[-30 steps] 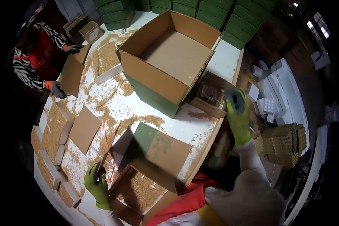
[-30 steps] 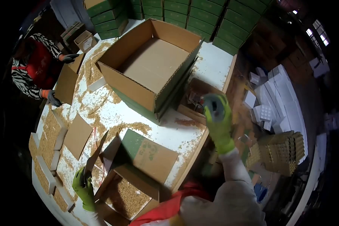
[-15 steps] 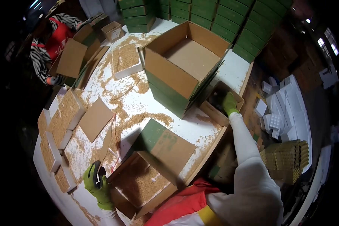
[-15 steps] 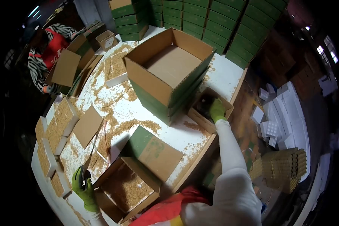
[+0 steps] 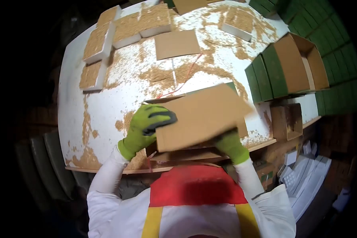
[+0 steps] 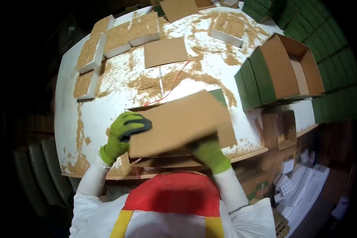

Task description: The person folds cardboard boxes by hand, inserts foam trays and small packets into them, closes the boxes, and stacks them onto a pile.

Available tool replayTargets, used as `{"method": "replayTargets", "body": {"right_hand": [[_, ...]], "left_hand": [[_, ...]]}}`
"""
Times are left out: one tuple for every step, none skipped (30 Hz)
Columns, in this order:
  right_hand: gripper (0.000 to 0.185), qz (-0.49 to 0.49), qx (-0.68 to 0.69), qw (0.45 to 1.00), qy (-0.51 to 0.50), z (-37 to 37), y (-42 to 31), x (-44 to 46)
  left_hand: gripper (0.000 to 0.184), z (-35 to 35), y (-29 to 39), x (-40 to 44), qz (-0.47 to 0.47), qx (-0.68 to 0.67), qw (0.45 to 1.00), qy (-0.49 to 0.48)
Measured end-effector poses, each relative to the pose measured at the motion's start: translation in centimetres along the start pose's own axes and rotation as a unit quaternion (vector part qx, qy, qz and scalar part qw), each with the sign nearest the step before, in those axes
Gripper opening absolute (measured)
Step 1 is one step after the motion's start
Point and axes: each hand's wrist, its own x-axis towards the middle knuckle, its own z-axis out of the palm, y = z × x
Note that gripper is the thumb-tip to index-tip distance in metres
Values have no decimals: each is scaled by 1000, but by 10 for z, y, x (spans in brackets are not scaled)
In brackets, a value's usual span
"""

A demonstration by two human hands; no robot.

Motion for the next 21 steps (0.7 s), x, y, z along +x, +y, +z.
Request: {"method": "replayTargets", "body": {"right_hand": [[33,102,102,989,37,-23,-4,5],[30,194,209,954,97,-47,-8,9],[26,260,193,937,127,-68,-5,5],[24,274,129,939,166,-82,2,-2],[23,233,99,950,180,-92,-10,9],[23,188,70,960,194,-102,-25,28],[24,113,91,983,116,-105,-46,48],[26,40,112,992,36,-99,-66,65],[30,-27,63,996,-51,-81,-80,81],[35,-93,13,987,-134,-62,-90,92],[37,-107,-72,970,-207,-29,-82,84],[40,-116,-157,940,-279,2,-67,71],[40,-91,-186,923,-325,10,-62,62],[40,-68,-214,902,-368,13,-55,55],[39,-46,-244,880,-405,14,-48,55],[39,-17,-103,939,-327,-15,-53,61],[37,-11,10,981,-194,-36,-55,65],[37,37,77,991,-103,-53,-47,60],[33,113,152,982,-25,-63,-23,43],[40,256,229,939,11,-61,5,21],[47,305,292,906,11,-47,23,12]], "left_hand": [[29,1,-8,-9,47,32,998,-27],[21,6,-17,-18,93,61,992,-54],[19,11,-24,-31,106,78,985,-111],[18,18,-32,-42,123,89,974,-170],[16,21,-36,-45,143,103,958,-225],[15,24,-38,-45,130,144,955,-223],[13,28,-36,-43,115,185,950,-222],[11,30,-34,-41,100,226,943,-224],[13,34,-41,-37,93,273,940,-182],[17,29,-32,-25,37,270,924,-267],[22,36,-39,-33,70,327,912,-238],[26,46,-43,-41,105,381,895,-208],[31,44,-40,-48,102,350,905,-219],[35,36,-39,-55,98,321,914,-230],[39,28,-42,-55,94,297,920,-237],[49,1,-21,-50,38,202,941,-271],[50,-16,-9,-52,-6,104,977,-186],[51,-28,-7,-59,-49,4,994,-100],[50,-28,-12,-78,-107,13,994,35],[48,-15,-24,-99,-179,52,971,152],[50,9,-43,-115,-245,-97,944,200]]}}
